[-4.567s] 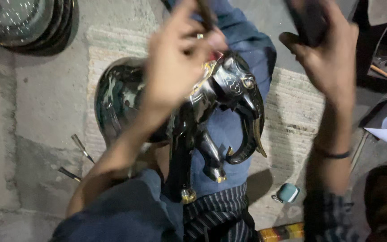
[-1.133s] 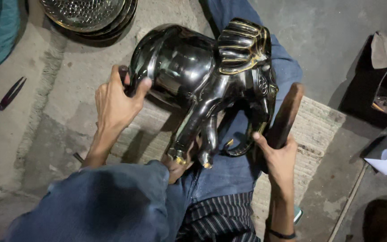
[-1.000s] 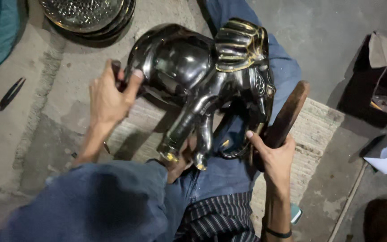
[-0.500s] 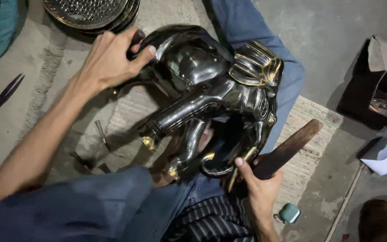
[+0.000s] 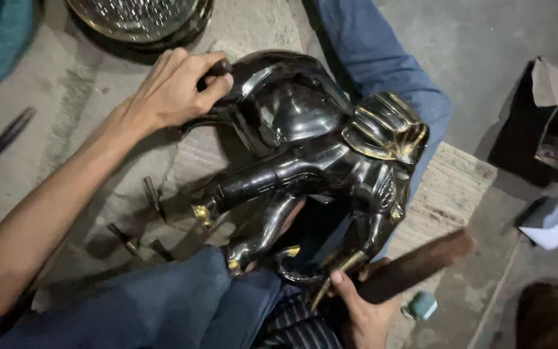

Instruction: The person sits on the floor and uses a hammer and chisel to emboss decorative patterns on a polished metal elephant figurine. They repeatedly reposition the figurine to access different areas, striking the chisel to create textured details on the surface.

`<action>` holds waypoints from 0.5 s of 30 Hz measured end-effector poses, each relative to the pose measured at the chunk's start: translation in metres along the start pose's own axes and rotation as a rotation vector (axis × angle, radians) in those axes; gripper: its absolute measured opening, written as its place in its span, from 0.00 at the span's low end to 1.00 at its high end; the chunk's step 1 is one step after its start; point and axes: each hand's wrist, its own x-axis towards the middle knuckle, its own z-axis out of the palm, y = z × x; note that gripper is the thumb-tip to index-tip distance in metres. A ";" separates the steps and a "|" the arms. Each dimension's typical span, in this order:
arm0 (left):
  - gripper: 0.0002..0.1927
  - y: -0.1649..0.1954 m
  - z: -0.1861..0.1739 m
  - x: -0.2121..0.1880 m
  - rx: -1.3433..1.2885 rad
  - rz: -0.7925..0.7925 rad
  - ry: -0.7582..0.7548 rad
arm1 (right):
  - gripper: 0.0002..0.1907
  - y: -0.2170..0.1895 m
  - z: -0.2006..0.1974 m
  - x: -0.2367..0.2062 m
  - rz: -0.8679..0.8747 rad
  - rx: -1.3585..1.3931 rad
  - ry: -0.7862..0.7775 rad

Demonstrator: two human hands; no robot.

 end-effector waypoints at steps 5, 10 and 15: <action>0.14 0.005 0.008 0.011 -0.062 0.038 -0.062 | 0.26 0.032 -0.046 -0.010 -0.263 -0.392 -0.118; 0.13 0.030 0.017 0.037 -0.065 0.134 -0.108 | 0.27 0.055 -0.063 -0.029 -0.281 -0.072 -0.213; 0.15 0.045 0.024 0.060 -0.031 0.119 -0.183 | 0.24 0.034 -0.047 -0.048 -0.196 -0.035 -0.220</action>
